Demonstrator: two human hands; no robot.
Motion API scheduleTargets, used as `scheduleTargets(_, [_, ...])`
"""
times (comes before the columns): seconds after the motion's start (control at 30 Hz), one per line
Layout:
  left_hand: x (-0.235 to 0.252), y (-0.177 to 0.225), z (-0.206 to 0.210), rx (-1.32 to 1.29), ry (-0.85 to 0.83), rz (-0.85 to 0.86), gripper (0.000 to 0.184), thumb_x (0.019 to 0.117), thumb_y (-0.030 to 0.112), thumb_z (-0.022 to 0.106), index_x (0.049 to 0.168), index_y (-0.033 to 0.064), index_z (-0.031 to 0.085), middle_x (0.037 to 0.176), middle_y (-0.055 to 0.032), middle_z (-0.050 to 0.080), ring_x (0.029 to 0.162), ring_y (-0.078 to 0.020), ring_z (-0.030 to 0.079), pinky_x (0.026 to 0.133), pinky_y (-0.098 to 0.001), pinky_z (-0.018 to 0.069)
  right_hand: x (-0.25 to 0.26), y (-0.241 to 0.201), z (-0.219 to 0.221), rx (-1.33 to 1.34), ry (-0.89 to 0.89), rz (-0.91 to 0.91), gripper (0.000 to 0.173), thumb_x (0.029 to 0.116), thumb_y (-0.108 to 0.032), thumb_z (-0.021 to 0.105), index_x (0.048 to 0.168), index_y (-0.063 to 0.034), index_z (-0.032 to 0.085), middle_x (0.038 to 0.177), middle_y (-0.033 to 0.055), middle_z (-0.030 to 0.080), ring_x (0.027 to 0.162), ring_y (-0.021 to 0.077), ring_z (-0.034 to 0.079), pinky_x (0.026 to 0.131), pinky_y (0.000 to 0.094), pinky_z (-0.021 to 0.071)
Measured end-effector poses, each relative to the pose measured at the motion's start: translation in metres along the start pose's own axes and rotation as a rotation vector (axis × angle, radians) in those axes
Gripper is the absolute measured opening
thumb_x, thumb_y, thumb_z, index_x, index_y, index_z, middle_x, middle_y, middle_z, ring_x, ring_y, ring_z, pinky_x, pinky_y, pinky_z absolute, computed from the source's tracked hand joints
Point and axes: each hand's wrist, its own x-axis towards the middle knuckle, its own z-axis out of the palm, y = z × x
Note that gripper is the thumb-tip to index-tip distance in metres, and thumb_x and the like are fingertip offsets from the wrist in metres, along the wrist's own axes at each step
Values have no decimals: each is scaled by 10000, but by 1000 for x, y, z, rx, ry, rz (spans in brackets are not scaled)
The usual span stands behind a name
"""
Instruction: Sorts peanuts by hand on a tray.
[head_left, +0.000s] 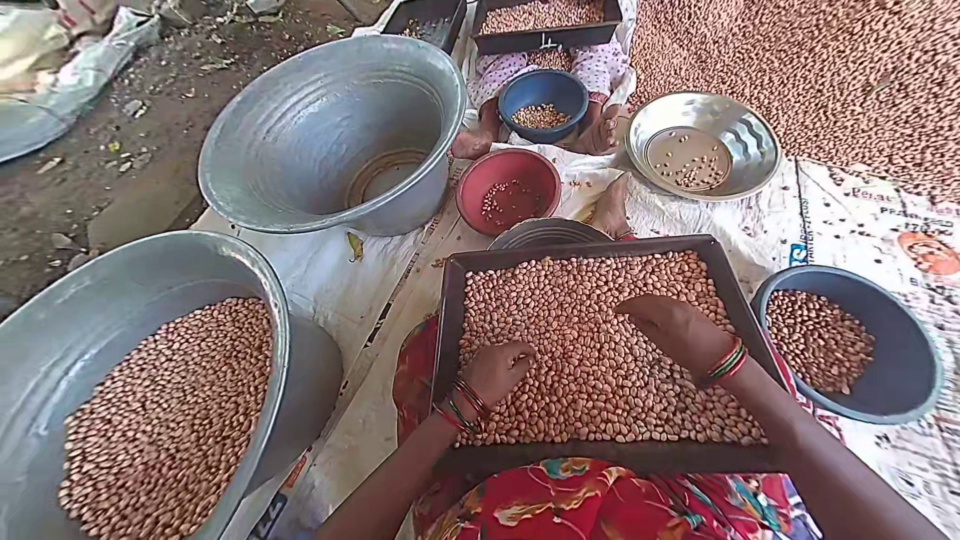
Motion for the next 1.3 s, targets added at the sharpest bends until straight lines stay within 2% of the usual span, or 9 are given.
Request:
scheduleTargets(0.13, [11, 17, 14, 376, -184, -46, 444, 1135, 259, 338, 1498, 71, 511, 1377, -216, 630, 1268, -413, 611, 1066, -593, 437, -20, 2, -7, -4, 125, 175, 277, 1035, -2, 491, 1167, 74, 722, 1176, 282, 713, 1100, 453, 695, 969, 592, 513])
scheduleTargets(0.33, [16, 19, 23, 438, -144, 4, 425, 1129, 248, 334, 1393, 16, 573, 1207, -258, 692, 1137, -450, 669, 969, -608, 490, -49, 16, -21, -12, 200, 402, 285, 1046, -24, 480, 1185, 69, 711, 1178, 280, 708, 1112, 436, 682, 974, 593, 488])
scheduleTargets(0.43, [15, 13, 22, 84, -23, 30, 369, 1097, 210, 447, 1326, -27, 613, 1068, -226, 711, 967, -361, 698, 902, -525, 526, -40, 15, -20, -17, 124, 433, 302, 1062, -50, 463, 1218, 60, 698, 1222, 270, 695, 1154, 428, 665, 1002, 587, 472])
scheduleTargets(0.5, [12, 11, 23, -341, 80, -8, 224, 1070, 126, 497, 1183, -15, 629, 763, -53, 585, 617, -117, 537, 613, -274, 463, -27, 13, -13, -43, 94, 391, 301, 1056, -47, 471, 1216, 69, 699, 1228, 280, 693, 1169, 441, 662, 1007, 593, 475])
scheduleTargets(0.63, [7, 8, 40, -1366, 60, 82, 372, 1030, 118, 213, 871, 191, 542, 513, 130, 498, 379, 61, 404, 381, -101, 333, 4, 17, 15, -282, -94, 376, 338, 1076, -96, 436, 1269, 60, 665, 1259, 305, 651, 1172, 493, 633, 962, 621, 485])
scheduleTargets(0.87, [5, 23, 48, -1380, -19, -224, 397, 1113, 191, 250, 857, 117, 545, 563, 54, 519, 373, 27, 374, 363, -110, 300, 6, 13, 43, -379, 45, 276, 278, 1030, -61, 476, 1090, 118, 681, 1098, 303, 700, 1025, 477, 700, 842, 586, 540])
scheduleTargets(1.03, [8, 20, 50, -1300, -179, -295, 467, 1137, 381, 225, 972, 115, 572, 639, 25, 598, 429, -17, 465, 405, -147, 368, -7, -45, 54, -122, 174, -250, 203, 918, -81, 599, 952, 63, 738, 852, 207, 729, 766, 364, 744, 652, 474, 604])
scheduleTargets(1.17, [3, 16, 45, -1431, -176, -179, 500, 1135, 363, 180, 864, 128, 529, 615, 28, 586, 400, -1, 434, 379, -131, 335, 6, -34, 4, -151, 82, 94, 379, 1004, -123, 615, 1323, 80, 637, 1248, 324, 668, 1176, 508, 643, 996, 631, 489])
scheduleTargets(1.3, [6, 15, 10, -1351, 198, -217, 374, 1134, 232, 336, 799, 123, 459, 527, 65, 419, 361, 6, 336, 354, -131, 284, 12, 30, -26, -160, 12, 531, 457, 1051, -167, 564, 1464, 26, 524, 1459, 356, 501, 1361, 570, 451, 1092, 708, 327])
